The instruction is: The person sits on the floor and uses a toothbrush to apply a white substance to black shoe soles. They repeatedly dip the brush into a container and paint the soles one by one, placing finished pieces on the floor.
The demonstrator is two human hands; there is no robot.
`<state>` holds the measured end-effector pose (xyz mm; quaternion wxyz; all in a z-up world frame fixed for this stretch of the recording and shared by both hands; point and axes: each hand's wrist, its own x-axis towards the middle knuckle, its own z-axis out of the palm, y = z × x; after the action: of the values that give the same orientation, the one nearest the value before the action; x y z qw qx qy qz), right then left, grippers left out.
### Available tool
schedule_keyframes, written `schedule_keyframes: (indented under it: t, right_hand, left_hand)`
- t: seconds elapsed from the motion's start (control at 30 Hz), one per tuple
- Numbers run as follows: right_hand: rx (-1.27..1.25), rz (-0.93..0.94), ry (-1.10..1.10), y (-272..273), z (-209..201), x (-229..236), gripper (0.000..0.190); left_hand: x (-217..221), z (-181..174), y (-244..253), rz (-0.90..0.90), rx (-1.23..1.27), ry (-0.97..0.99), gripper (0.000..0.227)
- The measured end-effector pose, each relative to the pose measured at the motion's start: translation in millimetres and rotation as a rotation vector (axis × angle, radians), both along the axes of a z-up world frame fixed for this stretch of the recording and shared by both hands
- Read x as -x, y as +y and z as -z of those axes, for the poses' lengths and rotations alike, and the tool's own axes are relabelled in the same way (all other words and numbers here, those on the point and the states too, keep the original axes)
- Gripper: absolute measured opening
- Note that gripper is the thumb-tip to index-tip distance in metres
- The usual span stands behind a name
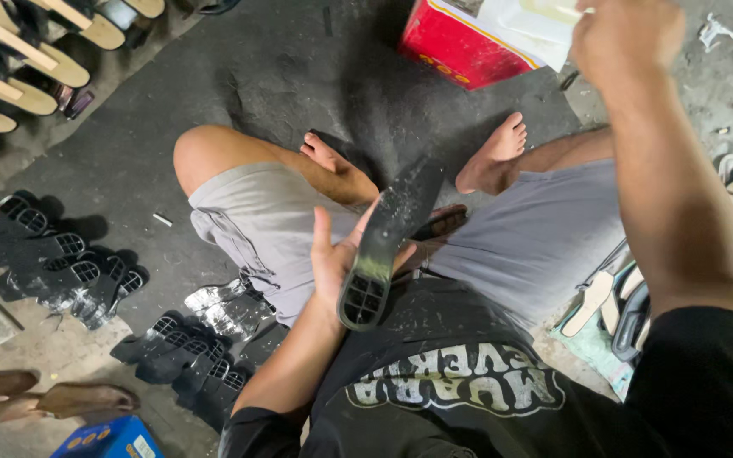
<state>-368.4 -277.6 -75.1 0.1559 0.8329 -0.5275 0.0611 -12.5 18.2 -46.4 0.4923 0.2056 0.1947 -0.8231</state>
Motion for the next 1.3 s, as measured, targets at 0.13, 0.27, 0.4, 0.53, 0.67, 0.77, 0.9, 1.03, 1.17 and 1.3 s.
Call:
schedule_keyframes:
  t: [0.13,0.27,0.4,0.53,0.67,0.77,0.9,1.03,1.17,1.3]
  right_hand:
    - [0.123,-0.089,0.033,21,-33,21,0.010]
    - [-0.291,0.007,-0.280,67,-78,6,0.019]
    - [-0.497,0.185,-0.505,135,-115,-59,0.016]
    - [-0.904,-0.178,-0.937,192,-117,-120,0.015]
    - [-0.491,-0.197,-0.896,203,-103,-151,0.014]
    - [-0.416,-0.246,-0.817,211,-108,-156,0.012]
    - [-0.627,-0.358,-0.803,213,-121,-155,0.013]
    - [-0.405,-0.356,-0.872,203,-118,-151,0.017]
    - [-0.339,-0.302,-0.798,206,-110,-152,0.018]
    - [-0.442,-0.364,-0.816,227,-115,-155,0.018]
  left_hand:
    - [-11,-12,-12,-0.115,0.106,0.010,0.115]
    - [-18,-25,-26,-0.173,0.204,-0.002,0.121]
    - [-14,-37,-38,-0.220,0.206,0.040,0.126]
    - [-3,-50,-43,-0.192,0.275,-0.003,0.127]
    - [1,-60,-41,-0.175,0.257,0.019,0.128]
    - [-1,-63,-40,-0.178,0.320,-0.050,0.130]
    - [-5,-64,-35,-0.115,0.394,-0.160,0.132]
    - [1,-66,-31,-0.037,0.465,-0.184,0.133]
    - [2,-70,-30,-0.101,0.494,-0.188,0.133]
    - [-4,-69,-32,-0.127,0.511,-0.237,0.134]
